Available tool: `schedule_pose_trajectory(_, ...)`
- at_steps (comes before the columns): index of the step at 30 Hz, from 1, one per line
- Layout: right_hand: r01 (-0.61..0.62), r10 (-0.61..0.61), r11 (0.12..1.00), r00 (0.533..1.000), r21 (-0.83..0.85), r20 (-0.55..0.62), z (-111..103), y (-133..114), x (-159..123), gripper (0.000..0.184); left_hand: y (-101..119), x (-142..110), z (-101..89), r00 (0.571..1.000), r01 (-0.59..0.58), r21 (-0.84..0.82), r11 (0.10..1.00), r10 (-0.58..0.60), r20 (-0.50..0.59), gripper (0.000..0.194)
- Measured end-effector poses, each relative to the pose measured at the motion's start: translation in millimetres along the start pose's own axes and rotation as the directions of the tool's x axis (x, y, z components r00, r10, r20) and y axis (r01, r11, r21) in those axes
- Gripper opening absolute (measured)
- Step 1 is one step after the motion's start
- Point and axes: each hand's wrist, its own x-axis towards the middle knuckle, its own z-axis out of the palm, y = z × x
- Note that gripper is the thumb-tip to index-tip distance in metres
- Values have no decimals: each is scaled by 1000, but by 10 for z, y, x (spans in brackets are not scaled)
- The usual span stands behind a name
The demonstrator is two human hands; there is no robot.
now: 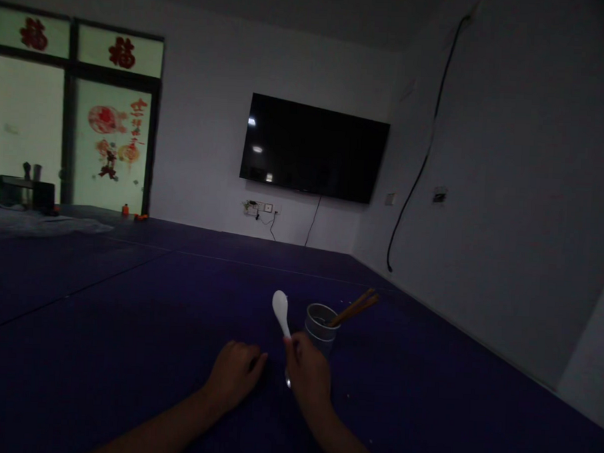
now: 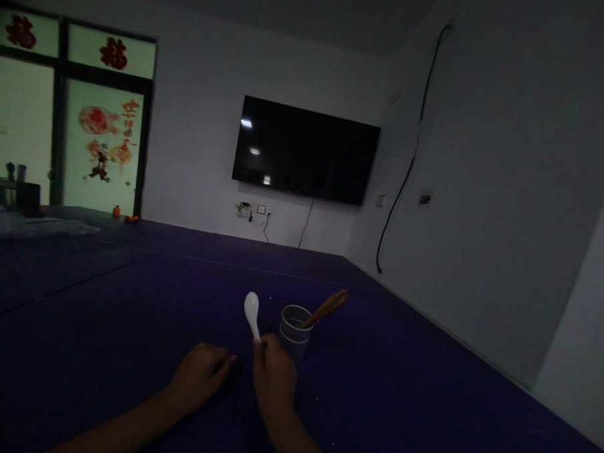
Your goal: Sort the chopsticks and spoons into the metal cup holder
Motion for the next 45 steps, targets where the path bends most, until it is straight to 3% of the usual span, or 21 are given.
schedule_pose_trajectory(6,-86,153,933,974,350,-167,-112,60,90,43,-3,4,-1,1000,-1,16,1000,1,9,41)
schedule_pose_trajectory(19,-132,387,749,883,649,-267,-156,130,145,40,-35,4,22,1000,10,-3,1000,-10,20,40)
schedule_pose_trajectory(22,-180,481,633,854,753,-201,-176,137,184,37,-37,6,27,1000,5,-6,1000,-5,12,41)
schedule_pose_trajectory(26,-278,597,407,802,870,-23,-218,152,251,35,-36,5,34,1000,4,-3,1000,-4,5,40)
schedule_pose_trajectory(33,-381,646,164,738,910,192,-321,149,329,33,-16,3,10,1000,11,-5,1000,-11,11,40)
schedule_pose_trajectory(45,-397,621,142,749,907,231,-305,174,326,36,-25,-3,22,1000,14,-17,1000,-14,12,42)
